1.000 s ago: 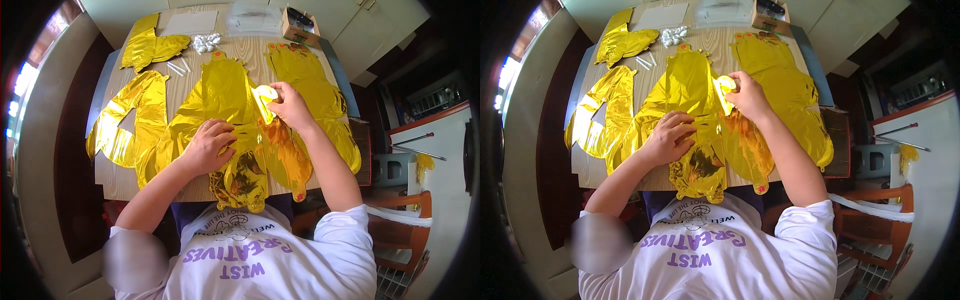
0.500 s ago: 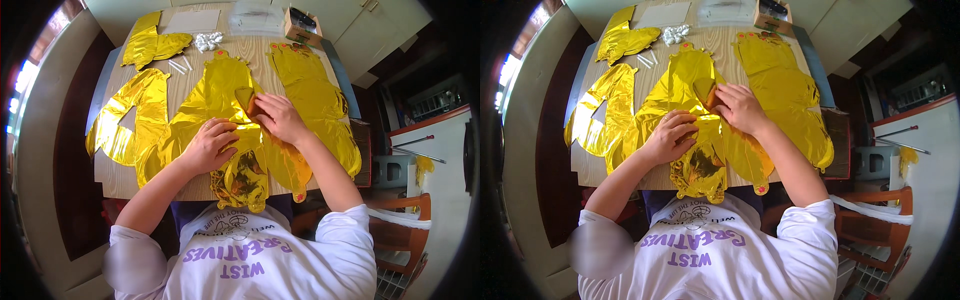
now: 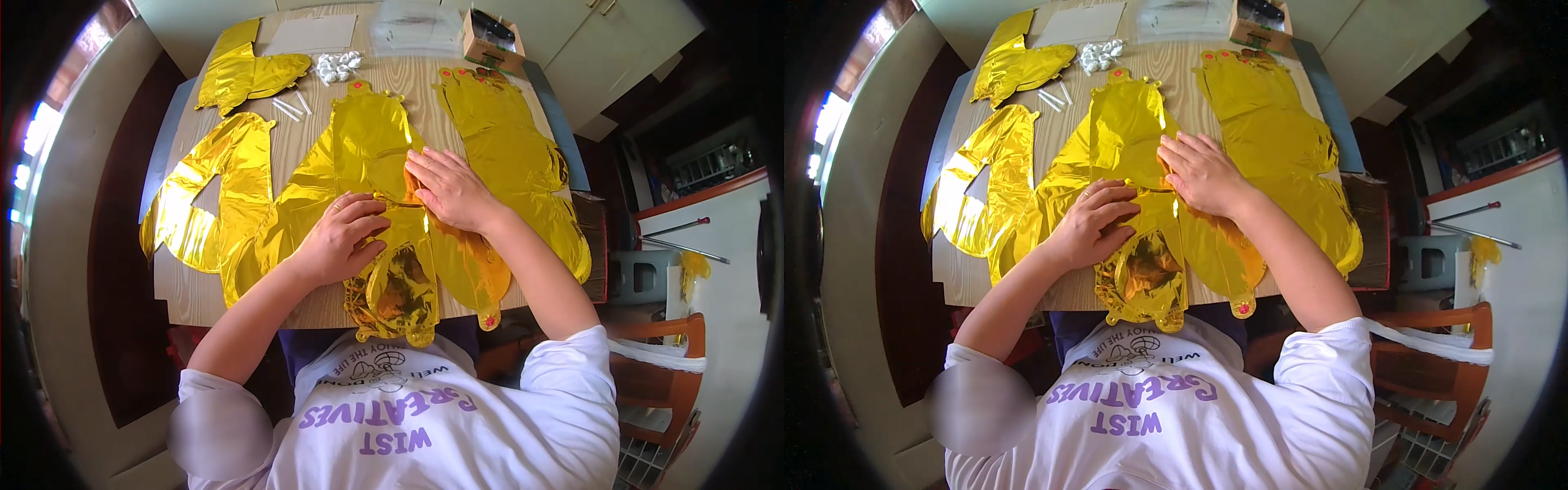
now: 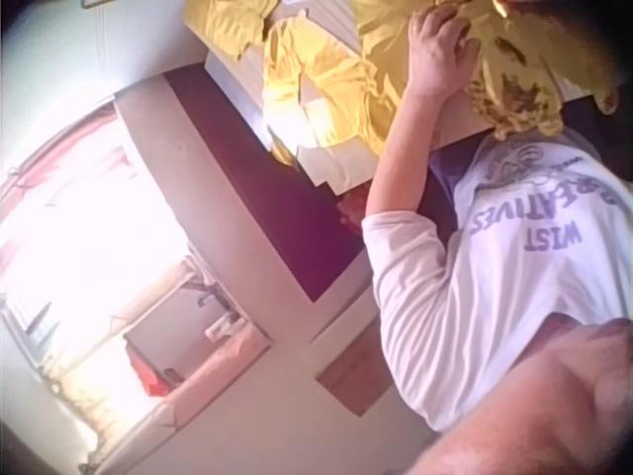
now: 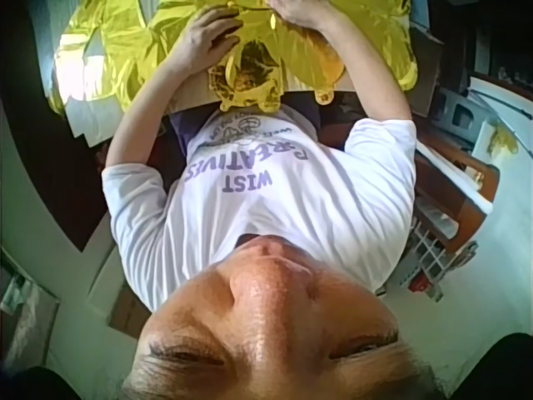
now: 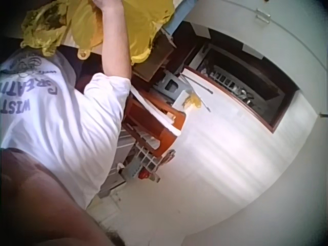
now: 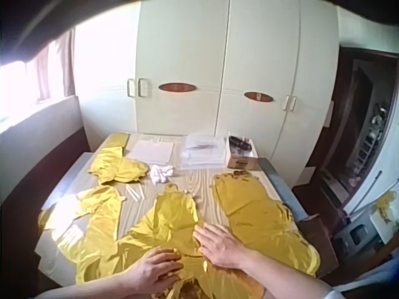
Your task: Folding deflated gold foil letter balloons into small rectangular shapes.
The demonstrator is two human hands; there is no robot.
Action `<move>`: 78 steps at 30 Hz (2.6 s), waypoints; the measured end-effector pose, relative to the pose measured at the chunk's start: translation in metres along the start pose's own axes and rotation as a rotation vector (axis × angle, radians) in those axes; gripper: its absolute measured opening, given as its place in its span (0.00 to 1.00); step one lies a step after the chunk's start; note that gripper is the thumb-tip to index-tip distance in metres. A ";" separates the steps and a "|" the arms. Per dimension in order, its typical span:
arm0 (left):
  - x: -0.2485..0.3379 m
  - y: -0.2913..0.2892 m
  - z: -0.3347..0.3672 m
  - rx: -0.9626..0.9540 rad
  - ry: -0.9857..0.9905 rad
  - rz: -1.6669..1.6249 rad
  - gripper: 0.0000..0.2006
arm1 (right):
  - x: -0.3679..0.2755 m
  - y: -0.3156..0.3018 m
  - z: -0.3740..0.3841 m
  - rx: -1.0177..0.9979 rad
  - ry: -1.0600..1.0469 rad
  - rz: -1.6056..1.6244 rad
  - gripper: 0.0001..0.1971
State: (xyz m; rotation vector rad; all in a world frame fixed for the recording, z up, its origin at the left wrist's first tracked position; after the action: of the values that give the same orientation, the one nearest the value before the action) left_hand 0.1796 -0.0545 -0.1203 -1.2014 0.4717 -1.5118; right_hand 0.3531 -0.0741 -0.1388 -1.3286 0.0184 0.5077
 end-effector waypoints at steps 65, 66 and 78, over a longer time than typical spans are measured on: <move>-0.027 -0.057 -0.032 0.000 -0.241 0.209 0.25 | 0.023 -0.003 0.026 -0.372 0.283 -0.045 0.33; -0.017 -0.054 -0.019 -0.003 -0.223 0.173 0.27 | 0.023 -0.002 0.027 -0.366 0.277 -0.059 0.33; -0.014 0.013 0.003 -0.159 -0.085 0.274 0.40 | -0.014 -0.079 -0.044 0.321 0.253 0.043 0.15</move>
State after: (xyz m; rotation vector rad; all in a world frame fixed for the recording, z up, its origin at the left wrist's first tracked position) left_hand 0.1875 -0.0450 -0.1359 -1.2619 0.6800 -1.2025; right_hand 0.3817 -0.1314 -0.0732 -1.0707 0.3254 0.3531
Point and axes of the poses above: each hand's wrist, its own z-axis towards the middle knuckle, its own y-axis out of the palm, x = y × z, the point moved 9 cm from there along z, towards the middle knuckle, and after that the axes turned 8 degrees about z, right-handed, at the moved point
